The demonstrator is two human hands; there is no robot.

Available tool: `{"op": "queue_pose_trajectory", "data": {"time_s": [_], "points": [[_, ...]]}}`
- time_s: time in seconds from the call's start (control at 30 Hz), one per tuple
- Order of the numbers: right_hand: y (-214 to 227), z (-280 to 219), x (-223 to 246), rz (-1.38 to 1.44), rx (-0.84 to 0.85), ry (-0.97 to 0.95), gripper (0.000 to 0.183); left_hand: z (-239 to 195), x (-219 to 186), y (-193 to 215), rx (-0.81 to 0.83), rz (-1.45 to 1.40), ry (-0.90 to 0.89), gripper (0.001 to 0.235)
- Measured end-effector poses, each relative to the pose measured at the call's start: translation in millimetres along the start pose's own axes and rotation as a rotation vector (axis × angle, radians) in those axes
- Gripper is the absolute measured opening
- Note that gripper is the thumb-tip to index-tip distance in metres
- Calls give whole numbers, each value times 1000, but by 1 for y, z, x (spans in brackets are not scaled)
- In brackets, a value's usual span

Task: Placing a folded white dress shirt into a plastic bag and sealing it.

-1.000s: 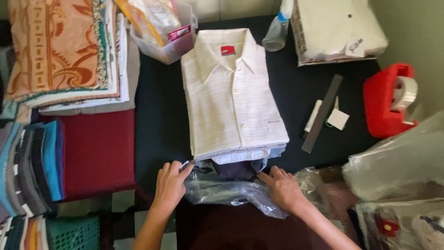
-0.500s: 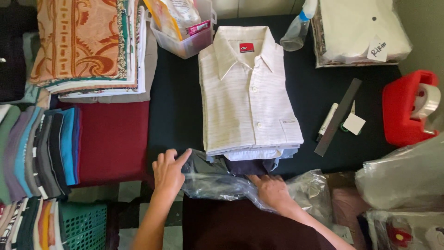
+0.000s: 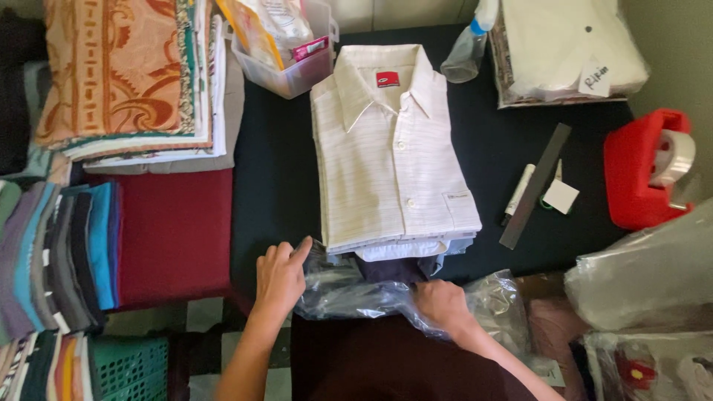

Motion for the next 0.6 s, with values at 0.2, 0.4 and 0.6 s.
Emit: {"op": "queue_pose_trajectory", "data": {"time_s": [0.2, 0.4, 0.6], "points": [[13, -16, -33, 11, -142, -22, 26, -2, -20, -1, -149, -152, -99, 45], [74, -46, -12, 26, -117, -59, 44, 2, -18, -19, 127, -231, -66, 33], [71, -43, -16, 5, -29, -74, 56, 9, -19, -15, 212, -198, -7, 34]]}}
Point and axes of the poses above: each hand's wrist, its own z-axis towards the middle knuckle, its own y-axis out of the back of the hand, x = y × z, the point moved 3 cm from there along z, towards the middle knuckle, and after that the axes turned 5 degrees about z, right-handed, at the moved point
